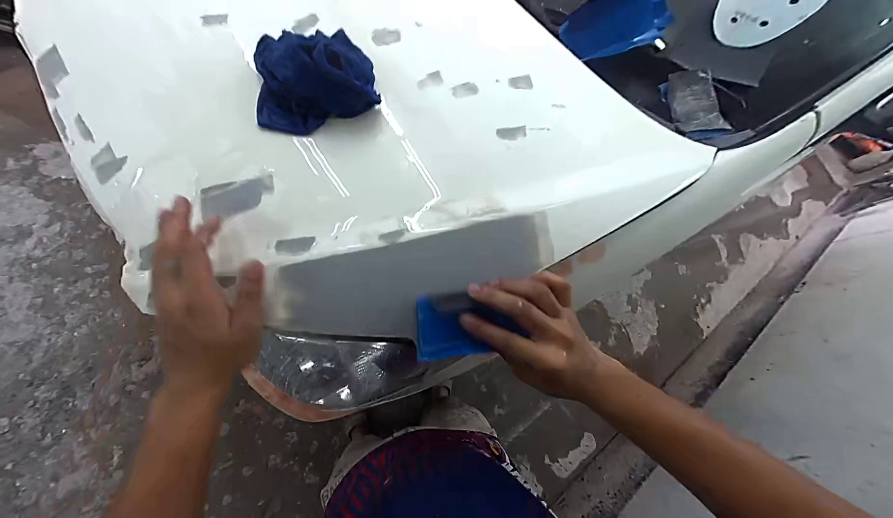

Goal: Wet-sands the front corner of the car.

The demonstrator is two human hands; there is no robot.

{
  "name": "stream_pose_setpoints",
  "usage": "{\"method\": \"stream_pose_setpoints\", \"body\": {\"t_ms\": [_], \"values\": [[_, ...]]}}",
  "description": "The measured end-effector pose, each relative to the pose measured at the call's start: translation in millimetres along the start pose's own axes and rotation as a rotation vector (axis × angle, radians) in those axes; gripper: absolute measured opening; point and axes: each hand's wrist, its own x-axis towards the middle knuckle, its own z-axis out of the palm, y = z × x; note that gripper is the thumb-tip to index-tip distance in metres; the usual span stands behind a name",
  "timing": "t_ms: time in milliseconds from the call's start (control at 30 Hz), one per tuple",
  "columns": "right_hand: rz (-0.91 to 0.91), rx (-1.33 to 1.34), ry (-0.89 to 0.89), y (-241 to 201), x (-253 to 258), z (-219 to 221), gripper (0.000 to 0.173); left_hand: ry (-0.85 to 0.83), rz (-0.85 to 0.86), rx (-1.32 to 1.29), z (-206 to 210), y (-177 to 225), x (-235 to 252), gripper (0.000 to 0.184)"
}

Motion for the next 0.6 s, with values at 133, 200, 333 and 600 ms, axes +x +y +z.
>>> {"method": "stream_pose_setpoints", "body": {"t_ms": [133,200,333,600], "values": [[0.078,-0.024,0.059,27,27,0,0.034,-0.042,0.005,0.047,30,55,-41,0.079],[0.193,0.015,0.071,26,47,3,0.037,-0.034,-0.012,0.041,35,72,-53,0.078],[-0.072,0.148,-0.051,8,10,-2,0.041,-0.001,-0.026,0.0,32,80,-76,0.072],[-0.092,0.132,-0.053,19,44,4,0.042,-0.033,-0.031,0.072,33,82,-116,0.066]]}}
